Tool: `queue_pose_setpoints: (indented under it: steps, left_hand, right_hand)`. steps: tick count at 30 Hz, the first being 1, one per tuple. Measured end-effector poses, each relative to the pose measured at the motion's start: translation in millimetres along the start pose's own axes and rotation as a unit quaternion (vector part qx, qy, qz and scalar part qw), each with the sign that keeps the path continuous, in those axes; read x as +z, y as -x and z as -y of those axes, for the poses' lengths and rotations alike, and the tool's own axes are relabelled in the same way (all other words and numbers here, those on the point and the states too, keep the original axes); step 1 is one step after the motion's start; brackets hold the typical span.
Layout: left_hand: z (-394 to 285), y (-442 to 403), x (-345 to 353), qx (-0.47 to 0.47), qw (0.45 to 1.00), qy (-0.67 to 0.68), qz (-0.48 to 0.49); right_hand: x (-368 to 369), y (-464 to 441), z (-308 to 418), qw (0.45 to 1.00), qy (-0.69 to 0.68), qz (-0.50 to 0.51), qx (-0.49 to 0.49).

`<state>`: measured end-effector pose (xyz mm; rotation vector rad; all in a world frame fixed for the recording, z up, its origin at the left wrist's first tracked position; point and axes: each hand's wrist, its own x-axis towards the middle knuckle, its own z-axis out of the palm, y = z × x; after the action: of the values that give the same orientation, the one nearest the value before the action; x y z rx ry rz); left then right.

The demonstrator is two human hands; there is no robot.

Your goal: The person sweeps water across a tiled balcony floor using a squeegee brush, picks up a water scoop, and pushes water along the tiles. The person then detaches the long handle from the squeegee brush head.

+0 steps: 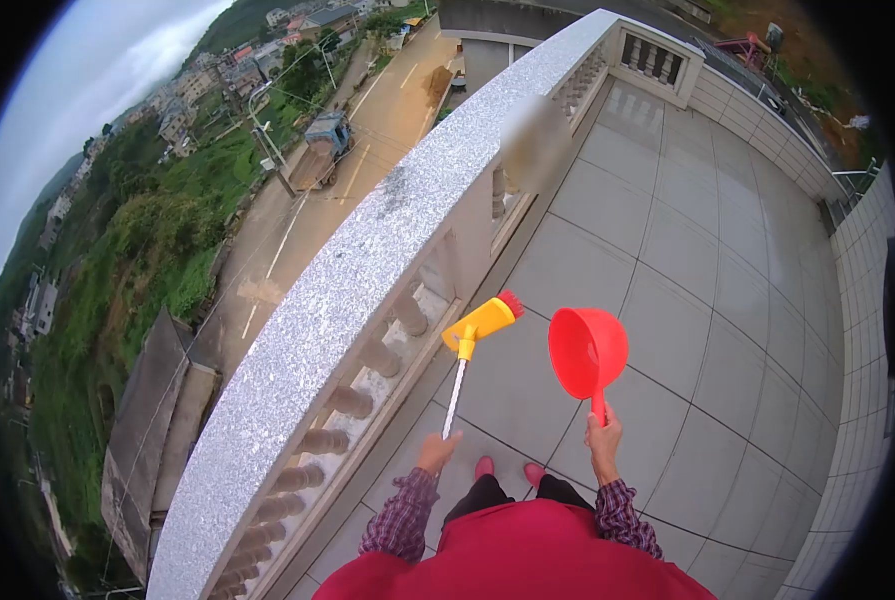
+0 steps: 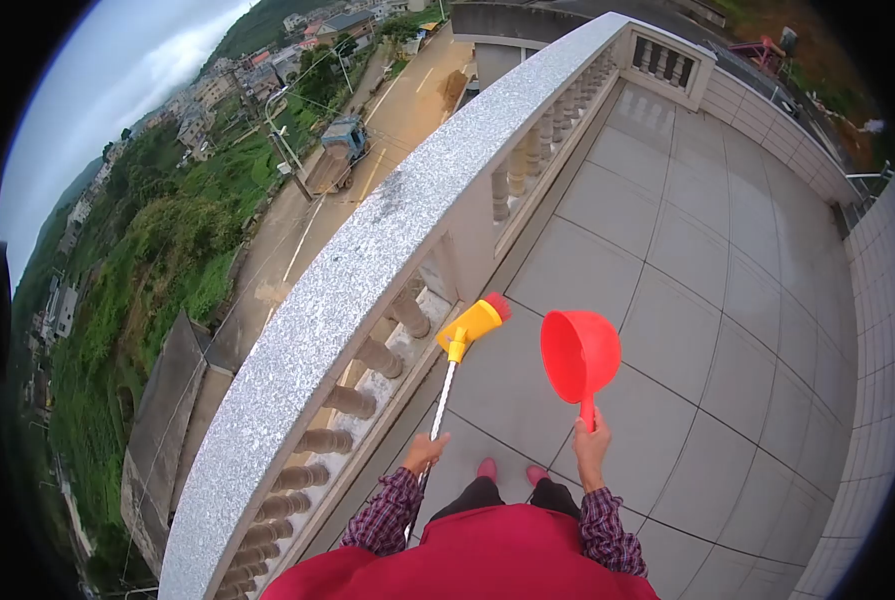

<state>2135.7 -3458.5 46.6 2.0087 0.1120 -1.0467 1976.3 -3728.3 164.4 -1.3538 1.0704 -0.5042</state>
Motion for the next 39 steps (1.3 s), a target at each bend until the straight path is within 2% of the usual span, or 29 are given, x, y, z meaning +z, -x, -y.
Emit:
queue_pose_setpoints:
  steps: [1,3,4,5,7,8,9,10,11,13,14,15,17,18,20,22,24,25,26,28,29,31,32,34,35,37,38,39]
  left_hand:
    - [-1.8,8.9,1.5,0.000,1.000,-0.004,0.005]
    - [-13.2,19.9,1.5,0.203,0.979,0.023,0.002]
    - [-32.6,44.1,-5.6,0.172,0.976,0.104,0.084]
    - [-31.2,53.9,-4.3,0.169,0.976,0.117,0.079]
    - [-23.1,64.8,-4.9,0.017,0.951,0.224,0.212]
    - [-5.5,58.1,1.3,0.020,0.951,0.231,0.206]
    - [23.8,44.9,15.5,0.096,0.985,0.097,0.103]
    - [38.7,35.9,25.5,0.169,0.985,-0.042,0.000]
    - [33.1,34.9,27.4,0.169,0.985,-0.040,0.003]
    - [13.2,54.7,18.5,0.213,0.974,-0.038,-0.067]
    - [-6.3,64.2,9.9,0.164,0.982,-0.080,-0.052]
    - [-18.7,70.5,3.5,0.155,0.983,-0.086,-0.053]
    - [-31.1,82.9,2.6,0.233,0.964,-0.038,-0.119]
    - [-30.1,87.1,3.7,0.227,0.968,-0.048,-0.100]
    - [-26.1,90.4,6.9,0.256,0.954,-0.075,-0.135]
    - [18.9,34.7,12.6,0.184,0.969,-0.142,-0.083]
    - [38.0,6.8,20.8,0.232,0.941,-0.199,-0.148]
    - [24.7,-3.2,21.4,0.244,0.936,-0.219,-0.125]
    - [20.3,4.1,22.4,0.236,0.947,-0.197,-0.097]
    - [26.0,-6.9,30.7,0.197,0.976,-0.087,-0.032]
    - [15.7,-7.6,36.8,0.205,0.974,-0.091,-0.020]
    - [5.1,1.9,39.5,0.046,0.997,0.018,0.053]
    - [8.0,0.7,38.7,0.048,0.997,0.011,0.057]
    - [15.4,-5.7,44.6,-0.032,0.994,0.041,0.091]
    - [14.2,-5.2,47.1,-0.027,0.993,0.029,0.112]
    - [15.1,3.3,56.9,-0.087,0.993,0.033,0.069]
    - [22.4,5.4,64.7,-0.086,0.993,0.031,0.074]
    - [27.5,5.1,66.8,-0.096,0.993,0.031,0.066]
  right_hand:
    - [0.6,3.5,7.8,1.000,0.012,-0.020,-0.005]
    - [5.2,-2.0,12.7,0.999,0.023,-0.036,-0.021]
    - [-0.6,0.0,9.5,0.999,0.010,-0.044,-0.026]
    - [-7.3,1.7,7.0,0.998,-0.001,-0.046,-0.031]
    - [-18.9,6.7,0.0,0.998,0.000,-0.051,-0.025]
    - [-23.3,6.9,-1.8,0.997,-0.008,-0.070,-0.017]
    - [-26.9,10.0,-0.6,0.998,-0.005,-0.065,-0.020]
    - [-29.5,15.9,1.8,0.997,-0.023,-0.062,-0.030]
    - [-33.7,17.9,4.0,0.997,-0.040,-0.062,-0.039]
    - [-41.3,20.0,-1.3,0.996,-0.036,-0.081,-0.031]
    - [-41.0,22.7,-5.6,0.995,-0.038,-0.093,-0.026]
    - [-38.6,22.0,-7.1,0.995,-0.039,-0.091,-0.014]
    - [-43.0,22.2,-5.2,0.992,-0.069,-0.103,-0.006]
    - [-45.4,22.8,-4.2,0.993,-0.063,-0.100,-0.012]
    - [-51.5,16.5,-9.2,0.991,-0.068,-0.114,-0.024]
    - [-57.3,18.4,-5.4,0.989,-0.077,-0.129,-0.018]
    - [-58.9,24.8,6.5,0.986,-0.088,-0.143,-0.002]
    - [-65.0,27.6,7.7,0.984,-0.089,-0.155,0.001]
    - [-69.8,40.3,1.6,0.979,-0.092,-0.178,0.022]
    - [-78.8,42.8,0.8,0.981,-0.060,-0.181,-0.032]
    - [-84.6,45.3,-0.2,0.978,-0.062,-0.195,-0.035]
    - [-90.1,57.6,-6.0,0.974,-0.119,-0.193,-0.009]
    - [-90.9,64.9,-9.2,0.972,-0.123,-0.199,-0.007]
    - [-98.8,76.0,-13.4,0.971,-0.123,-0.202,-0.027]
    - [-98.8,79.1,-13.2,0.966,-0.123,-0.226,-0.029]
    - [-99.3,86.1,-17.1,0.948,-0.286,-0.136,0.016]
    - [-106.7,88.7,-24.1,0.948,-0.285,-0.141,0.014]
    - [-106.8,86.6,-31.8,0.958,-0.227,-0.168,0.040]
